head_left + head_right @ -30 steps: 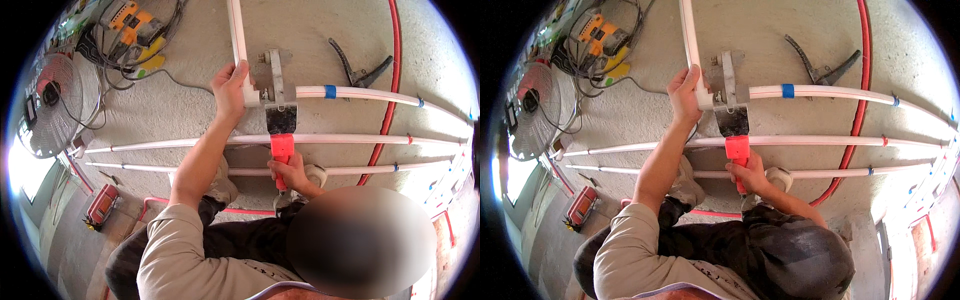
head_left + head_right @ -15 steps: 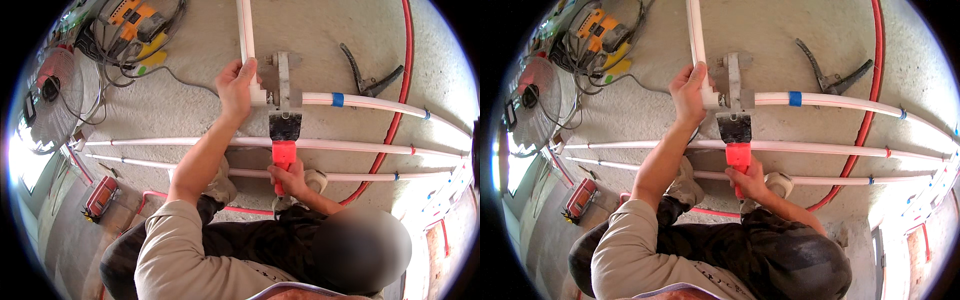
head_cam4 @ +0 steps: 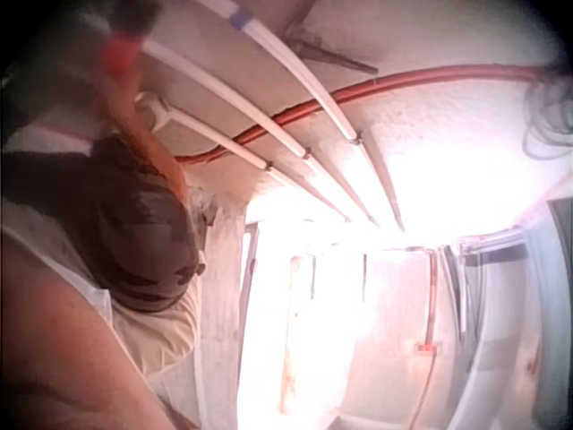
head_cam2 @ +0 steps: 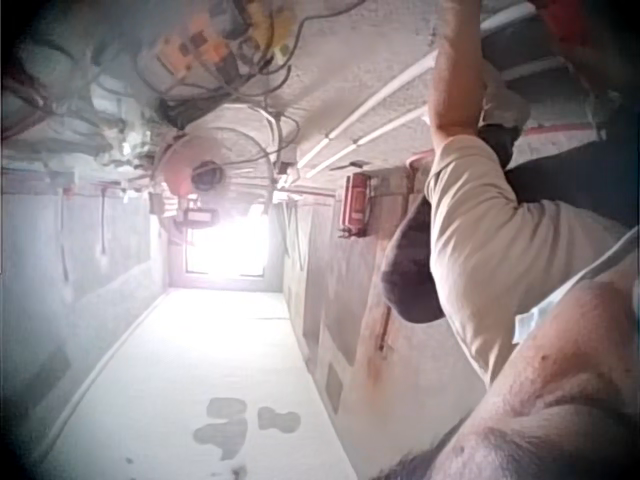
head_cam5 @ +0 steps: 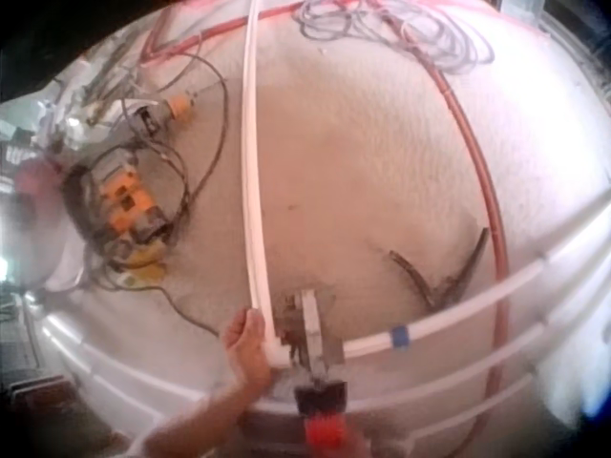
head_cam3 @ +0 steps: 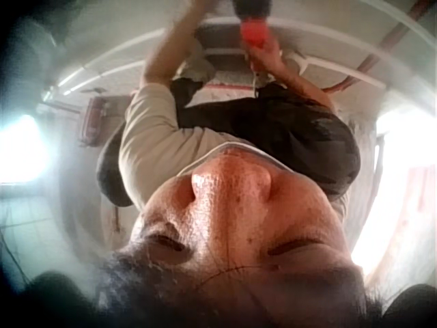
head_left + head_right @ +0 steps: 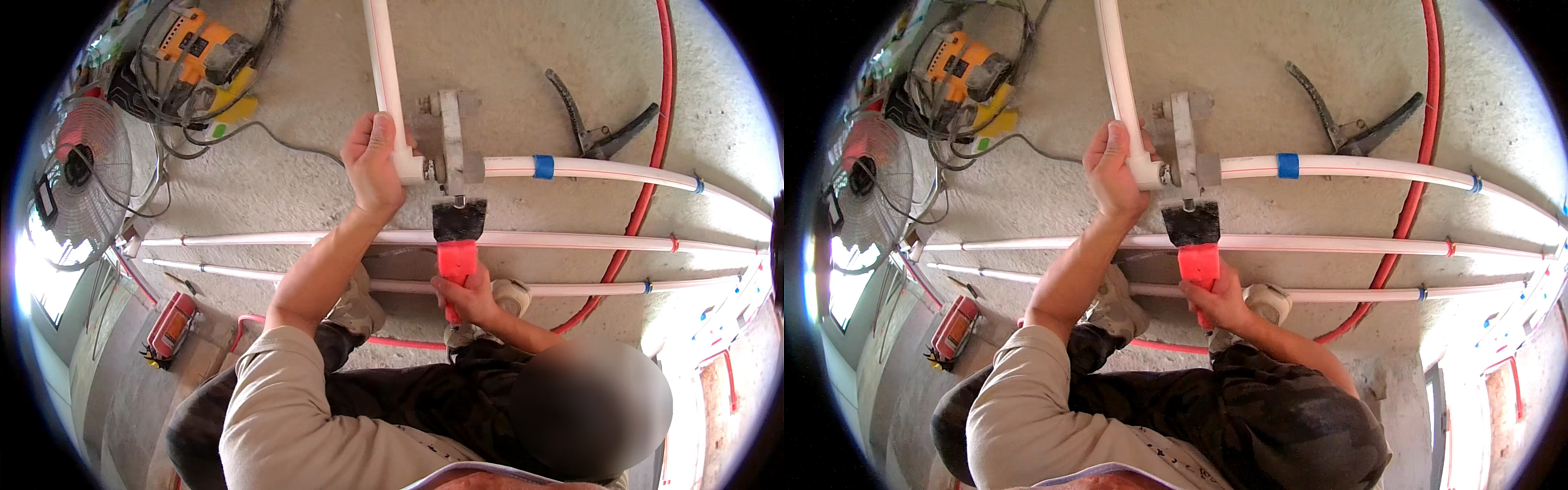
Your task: The person sits on the floor and uses a red pipe fusion tool to heat and join white PVC pipes with elbow fittings. They insert the pipes into the heated tool, wait for the fusion, and then connect the pieces together to form a continuous pipe assembly.
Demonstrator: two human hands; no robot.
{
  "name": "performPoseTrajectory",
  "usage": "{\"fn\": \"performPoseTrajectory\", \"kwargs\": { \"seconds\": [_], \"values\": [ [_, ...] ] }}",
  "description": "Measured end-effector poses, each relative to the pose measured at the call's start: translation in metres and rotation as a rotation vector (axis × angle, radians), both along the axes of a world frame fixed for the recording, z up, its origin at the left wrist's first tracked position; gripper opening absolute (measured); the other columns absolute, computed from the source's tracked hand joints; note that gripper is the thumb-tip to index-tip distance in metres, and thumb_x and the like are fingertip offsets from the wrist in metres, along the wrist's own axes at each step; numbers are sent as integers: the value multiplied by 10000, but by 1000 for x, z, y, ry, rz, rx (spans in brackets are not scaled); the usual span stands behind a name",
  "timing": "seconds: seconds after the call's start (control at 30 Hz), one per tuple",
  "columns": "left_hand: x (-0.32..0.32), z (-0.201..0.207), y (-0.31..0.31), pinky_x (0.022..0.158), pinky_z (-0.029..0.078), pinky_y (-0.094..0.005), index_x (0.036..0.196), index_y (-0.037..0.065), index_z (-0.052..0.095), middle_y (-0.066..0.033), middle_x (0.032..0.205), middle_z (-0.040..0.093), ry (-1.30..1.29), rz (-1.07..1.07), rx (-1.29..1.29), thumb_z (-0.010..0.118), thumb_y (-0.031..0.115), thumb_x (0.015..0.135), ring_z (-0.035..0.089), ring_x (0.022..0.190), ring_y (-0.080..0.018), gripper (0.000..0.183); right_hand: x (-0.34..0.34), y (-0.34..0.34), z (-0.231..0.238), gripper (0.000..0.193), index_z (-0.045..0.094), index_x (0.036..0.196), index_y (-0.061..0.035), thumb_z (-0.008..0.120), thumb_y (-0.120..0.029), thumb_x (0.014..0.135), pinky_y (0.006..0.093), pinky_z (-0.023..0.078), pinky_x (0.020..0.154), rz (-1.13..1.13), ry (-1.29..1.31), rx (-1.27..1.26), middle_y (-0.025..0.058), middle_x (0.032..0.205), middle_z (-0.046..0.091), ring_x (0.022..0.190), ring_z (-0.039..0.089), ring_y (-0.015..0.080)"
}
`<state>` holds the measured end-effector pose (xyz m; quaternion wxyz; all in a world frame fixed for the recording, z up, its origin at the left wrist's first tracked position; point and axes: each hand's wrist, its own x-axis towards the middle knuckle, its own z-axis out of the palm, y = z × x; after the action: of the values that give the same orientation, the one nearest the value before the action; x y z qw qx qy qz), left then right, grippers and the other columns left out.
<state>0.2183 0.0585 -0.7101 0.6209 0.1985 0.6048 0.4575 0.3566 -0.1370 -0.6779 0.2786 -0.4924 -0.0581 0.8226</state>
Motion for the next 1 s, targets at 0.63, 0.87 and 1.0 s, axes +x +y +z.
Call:
{"fn": "performPoseTrajectory", "kwargs": {
  "seconds": [0.63,0.87,1.0],
  "values": [
    [3,0,-2,544,480,-275,1004,-9,614,-58,740,606,122,-26,54,591,291,998,557,603,-119,301,-4,11,6,186,504,993,-45,653,-44,883,269,470,462,-9,-107,23,16,689,582,520,571,101],
    [5,3,1,544,484,-281,965,7,598,-68,741,606,33,15,20,569,280,1006,558,600,-128,278,1,13,10,189,505,981,-48,668,-59,885,268,465,461,11,-94,57,18,665,589,519,575,102],
    [7,4,1,537,477,-275,948,21,593,-66,738,602,36,3,26,557,285,1011,550,593,-128,274,4,13,9,211,534,1028,-36,675,-85,880,268,468,467,24,-74,48,12,703,601,533,577,88]
  ]
}}
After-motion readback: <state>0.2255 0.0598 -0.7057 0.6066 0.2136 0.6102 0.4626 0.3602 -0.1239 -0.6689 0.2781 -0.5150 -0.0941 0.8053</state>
